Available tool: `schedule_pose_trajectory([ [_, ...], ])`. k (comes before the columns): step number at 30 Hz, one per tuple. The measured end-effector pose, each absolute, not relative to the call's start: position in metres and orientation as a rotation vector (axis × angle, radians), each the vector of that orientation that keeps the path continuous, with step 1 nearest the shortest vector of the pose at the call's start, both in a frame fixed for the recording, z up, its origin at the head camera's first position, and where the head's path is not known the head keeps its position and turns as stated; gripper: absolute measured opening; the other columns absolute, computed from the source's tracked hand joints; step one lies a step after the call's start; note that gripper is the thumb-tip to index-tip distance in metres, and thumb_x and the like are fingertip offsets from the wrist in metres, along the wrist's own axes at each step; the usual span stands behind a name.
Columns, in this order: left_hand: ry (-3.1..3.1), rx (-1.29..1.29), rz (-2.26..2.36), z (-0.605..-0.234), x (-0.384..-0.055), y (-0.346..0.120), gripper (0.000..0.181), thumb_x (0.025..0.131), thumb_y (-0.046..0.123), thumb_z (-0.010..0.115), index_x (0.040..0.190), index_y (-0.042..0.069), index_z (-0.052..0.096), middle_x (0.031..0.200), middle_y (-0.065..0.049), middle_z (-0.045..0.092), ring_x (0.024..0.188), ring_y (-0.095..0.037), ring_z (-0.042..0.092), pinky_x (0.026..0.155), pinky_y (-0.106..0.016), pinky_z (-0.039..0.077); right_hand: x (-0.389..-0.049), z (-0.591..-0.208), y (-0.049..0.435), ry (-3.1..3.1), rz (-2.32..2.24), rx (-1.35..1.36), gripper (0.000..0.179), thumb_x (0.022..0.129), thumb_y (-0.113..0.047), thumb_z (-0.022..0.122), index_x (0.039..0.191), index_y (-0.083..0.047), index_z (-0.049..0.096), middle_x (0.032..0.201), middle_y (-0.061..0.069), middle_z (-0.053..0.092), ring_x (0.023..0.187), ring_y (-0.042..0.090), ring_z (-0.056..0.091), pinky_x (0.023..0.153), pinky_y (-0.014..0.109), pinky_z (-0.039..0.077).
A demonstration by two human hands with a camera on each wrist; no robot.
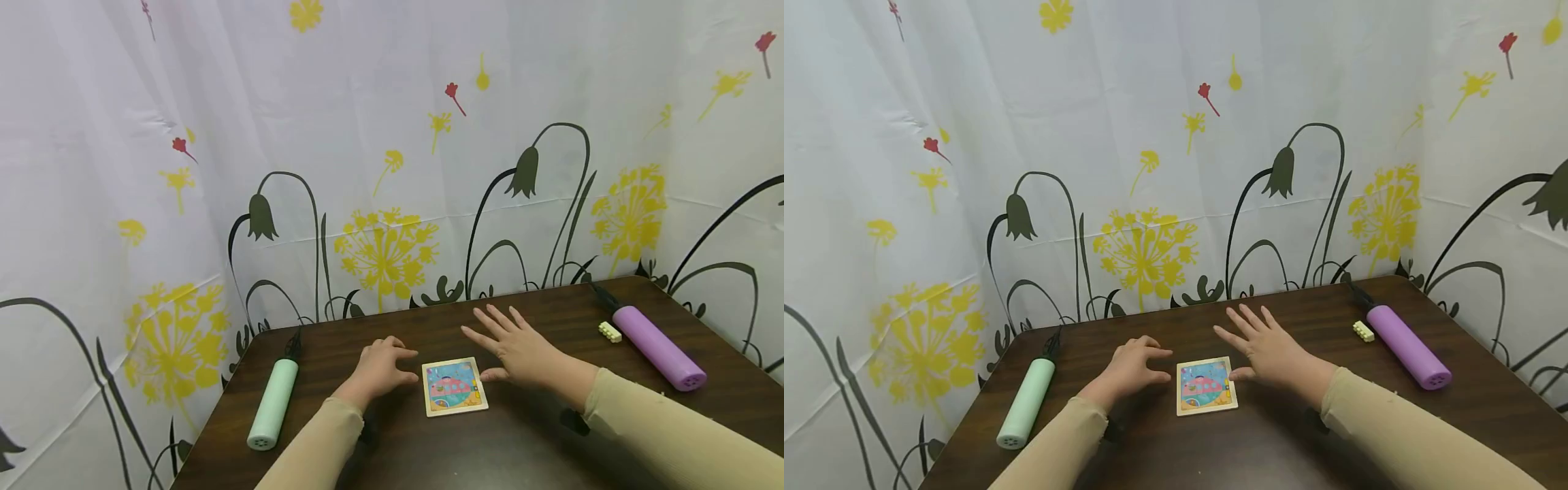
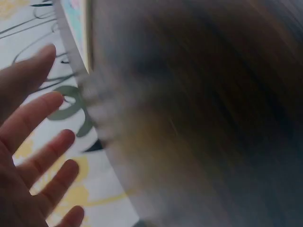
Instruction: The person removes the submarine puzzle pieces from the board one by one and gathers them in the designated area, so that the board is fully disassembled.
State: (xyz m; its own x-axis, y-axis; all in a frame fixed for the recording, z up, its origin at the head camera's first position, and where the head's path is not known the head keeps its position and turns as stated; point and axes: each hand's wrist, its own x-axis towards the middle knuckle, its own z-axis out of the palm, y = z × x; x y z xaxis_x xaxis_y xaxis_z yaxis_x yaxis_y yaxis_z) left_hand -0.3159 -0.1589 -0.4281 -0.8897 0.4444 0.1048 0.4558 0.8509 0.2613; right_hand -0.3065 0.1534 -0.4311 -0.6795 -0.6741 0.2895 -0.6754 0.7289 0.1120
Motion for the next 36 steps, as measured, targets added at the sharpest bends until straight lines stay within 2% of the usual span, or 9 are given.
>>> schedule_pose_trajectory([
  [4,-3.024,-0.631,-0.598,-0.433,-0.319,-0.142,0.035,0.079,0.031,0.083,0.111,0.018,0.076,0.106,-0.004,0.059,0.102,-0.030,0.053,0.089,-0.054,0.036,-0.300,-0.438,0.133,-2.748,-0.007,1.101,0.085,0.089,-0.067,0.055,0.156,-0.021,0.031,0.160,0.019,0.018,0.146,0.041,0.012,0.108,0.066,0.015],
  [10,-3.090,-0.548,-0.723,-0.442,-0.320,-0.127,0.029,0.076,0.027,0.086,0.099,0.015,0.073,0.093,-0.003,0.055,0.087,-0.023,0.051,0.087,-0.053,0.035,-0.289,-0.442,0.113,-2.970,0.032,1.165,0.083,0.090,-0.071,0.046,0.156,-0.023,0.032,0.160,0.015,0.022,0.146,0.038,0.017,0.109,0.064,0.018],
  [18,-3.109,-0.541,-0.815,-0.443,-0.321,-0.120,0.032,0.076,0.024,0.085,0.099,0.011,0.066,0.092,-0.004,0.052,0.085,-0.023,0.048,0.083,-0.049,0.034,-0.279,-0.439,0.104,-3.193,0.194,1.159,0.077,0.092,-0.067,0.048,0.155,-0.026,0.033,0.160,0.011,0.024,0.146,0.032,0.021,0.111,0.059,0.020],
  [26,-3.126,-0.509,-0.809,-0.447,-0.326,-0.119,0.030,0.076,0.022,0.086,0.094,0.011,0.065,0.089,-0.003,0.051,0.082,-0.022,0.046,0.077,-0.045,0.035,-0.278,-0.438,0.100,-3.229,0.182,1.122,0.078,0.089,-0.065,0.055,0.155,-0.030,0.033,0.160,0.009,0.025,0.144,0.033,0.024,0.109,0.055,0.029],
  [30,-3.114,-0.489,-0.846,-0.446,-0.326,-0.117,0.029,0.074,0.017,0.086,0.092,0.010,0.064,0.088,-0.004,0.050,0.081,-0.021,0.046,0.075,-0.042,0.036,-0.278,-0.439,0.100,-3.223,0.164,1.124,0.081,0.087,-0.064,0.060,0.155,-0.029,0.034,0.160,0.009,0.026,0.144,0.032,0.026,0.108,0.054,0.031],
  [36,-3.089,-0.493,-0.930,-0.442,-0.327,-0.112,0.029,0.072,0.007,0.084,0.091,0.006,0.061,0.088,-0.006,0.050,0.078,-0.021,0.047,0.072,-0.039,0.039,-0.282,-0.445,0.100,-3.202,0.115,1.117,0.082,0.085,-0.066,0.060,0.155,-0.031,0.032,0.160,0.008,0.026,0.144,0.030,0.026,0.107,0.052,0.033],
])
